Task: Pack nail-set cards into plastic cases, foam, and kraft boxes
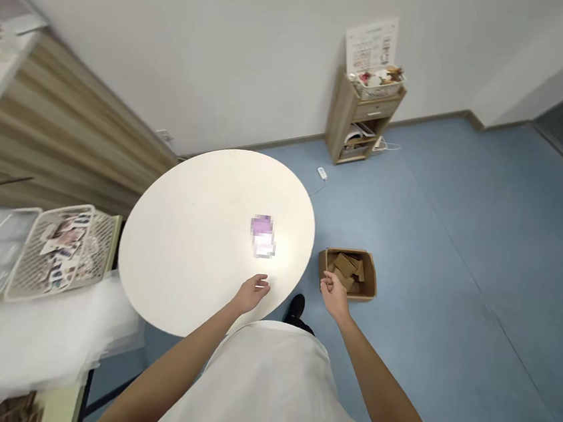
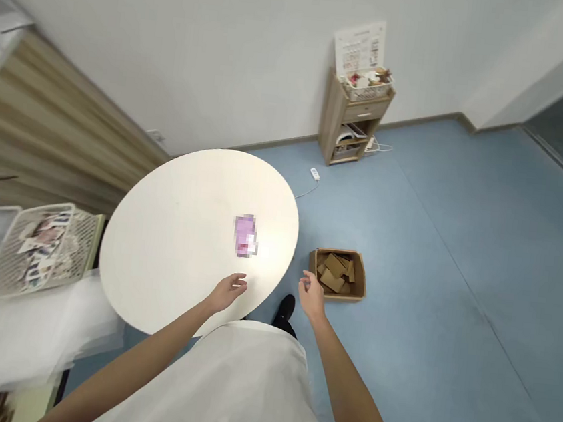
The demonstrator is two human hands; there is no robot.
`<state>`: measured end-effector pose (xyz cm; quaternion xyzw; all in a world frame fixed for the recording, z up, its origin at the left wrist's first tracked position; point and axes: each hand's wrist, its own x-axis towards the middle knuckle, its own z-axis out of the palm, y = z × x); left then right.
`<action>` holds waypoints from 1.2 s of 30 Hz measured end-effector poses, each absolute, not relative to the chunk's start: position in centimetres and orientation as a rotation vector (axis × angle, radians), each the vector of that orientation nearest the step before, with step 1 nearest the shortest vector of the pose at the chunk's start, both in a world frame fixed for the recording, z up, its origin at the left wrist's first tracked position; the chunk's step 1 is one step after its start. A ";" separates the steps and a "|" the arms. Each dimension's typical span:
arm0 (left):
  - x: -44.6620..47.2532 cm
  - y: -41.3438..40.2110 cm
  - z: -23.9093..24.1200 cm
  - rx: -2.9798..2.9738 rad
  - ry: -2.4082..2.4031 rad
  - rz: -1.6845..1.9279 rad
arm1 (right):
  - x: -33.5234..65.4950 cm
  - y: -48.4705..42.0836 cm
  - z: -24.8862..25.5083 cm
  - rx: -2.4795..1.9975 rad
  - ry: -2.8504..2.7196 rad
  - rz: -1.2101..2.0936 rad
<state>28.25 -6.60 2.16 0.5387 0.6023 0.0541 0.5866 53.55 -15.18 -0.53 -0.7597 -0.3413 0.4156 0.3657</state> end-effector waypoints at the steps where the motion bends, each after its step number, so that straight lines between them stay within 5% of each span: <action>1: 26.9 -6.7 2.3 1.239 1.439 0.154 | 52.5 -13.7 -0.3 -1.942 -0.976 1.104; 13: 12.0 -8.9 -0.1 1.077 1.617 0.287 | 38.1 -0.5 -2.8 -2.106 -1.521 1.177; 27: 2.2 -5.6 -1.6 1.185 1.531 0.159 | 33.1 1.1 -2.6 -2.587 -1.616 0.964; 36: 0.3 -5.3 0.7 1.152 1.594 0.444 | 27.2 -0.5 2.3 -2.076 -1.737 1.098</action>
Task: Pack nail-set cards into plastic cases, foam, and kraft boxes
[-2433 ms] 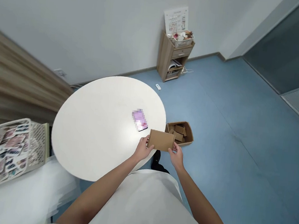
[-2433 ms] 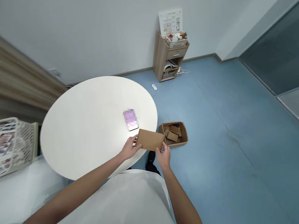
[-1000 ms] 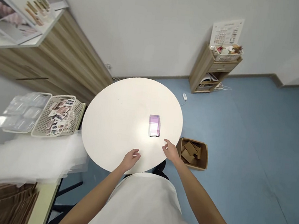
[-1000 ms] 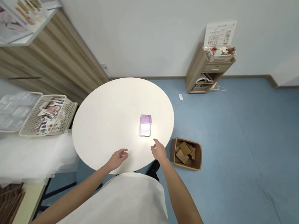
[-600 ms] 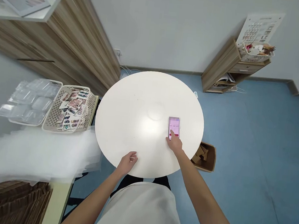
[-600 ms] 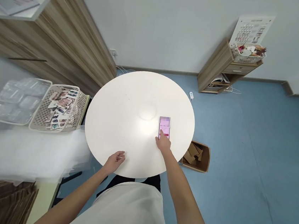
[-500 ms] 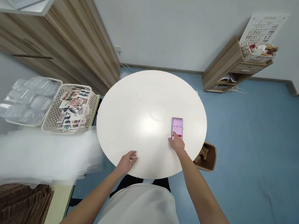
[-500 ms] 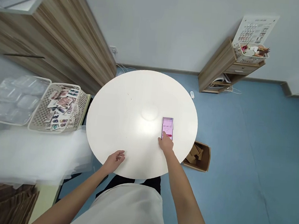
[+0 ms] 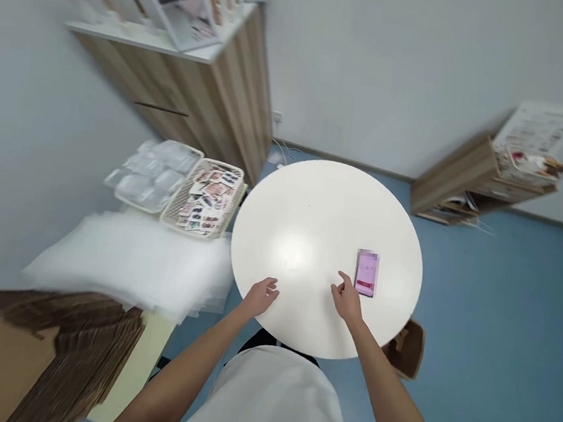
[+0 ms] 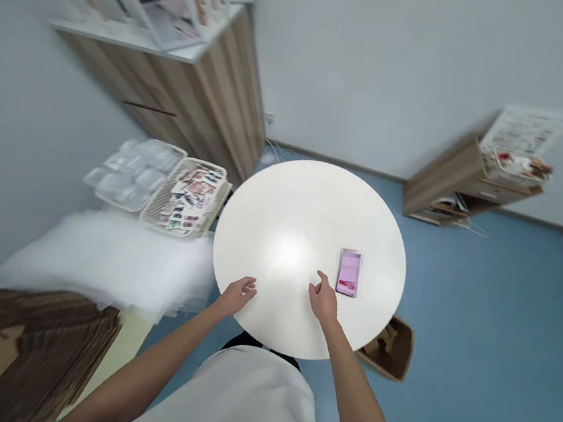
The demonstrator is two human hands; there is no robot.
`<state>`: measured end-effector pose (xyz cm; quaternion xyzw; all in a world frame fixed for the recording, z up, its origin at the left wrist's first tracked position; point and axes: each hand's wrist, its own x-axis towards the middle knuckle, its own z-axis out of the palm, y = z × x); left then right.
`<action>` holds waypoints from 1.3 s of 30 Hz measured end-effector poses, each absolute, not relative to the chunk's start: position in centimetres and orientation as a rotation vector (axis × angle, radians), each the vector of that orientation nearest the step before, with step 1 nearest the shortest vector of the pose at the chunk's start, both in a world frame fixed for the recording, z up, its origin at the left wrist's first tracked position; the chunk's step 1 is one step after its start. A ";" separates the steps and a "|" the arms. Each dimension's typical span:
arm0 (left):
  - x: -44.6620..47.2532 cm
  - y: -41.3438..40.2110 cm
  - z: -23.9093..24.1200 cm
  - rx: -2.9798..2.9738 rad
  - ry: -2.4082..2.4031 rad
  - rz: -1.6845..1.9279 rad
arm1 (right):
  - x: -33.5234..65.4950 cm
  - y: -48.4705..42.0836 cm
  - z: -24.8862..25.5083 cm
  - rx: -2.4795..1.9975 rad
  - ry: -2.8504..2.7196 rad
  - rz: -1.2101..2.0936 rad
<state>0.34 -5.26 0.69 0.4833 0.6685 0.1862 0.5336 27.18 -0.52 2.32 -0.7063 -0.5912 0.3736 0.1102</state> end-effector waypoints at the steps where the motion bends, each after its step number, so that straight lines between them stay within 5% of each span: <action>1: 0.0 -5.4 0.8 1.133 1.625 0.493 | 26.0 -0.1 2.7 -1.975 -1.778 1.153; 9: -2.9 -9.7 3.1 0.918 1.841 0.696 | 16.9 1.7 5.1 -1.446 -2.123 1.651; 17: -7.4 -10.8 5.6 0.844 1.922 0.901 | 10.9 3.7 6.6 -1.296 -2.136 1.721; 27: -19.4 1.6 6.5 0.766 1.856 1.252 | -3.4 10.3 6.3 -1.276 -1.746 1.637; 39: -23.8 11.9 -0.4 0.509 1.799 1.197 | -14.0 19.6 1.8 -1.526 -1.963 1.409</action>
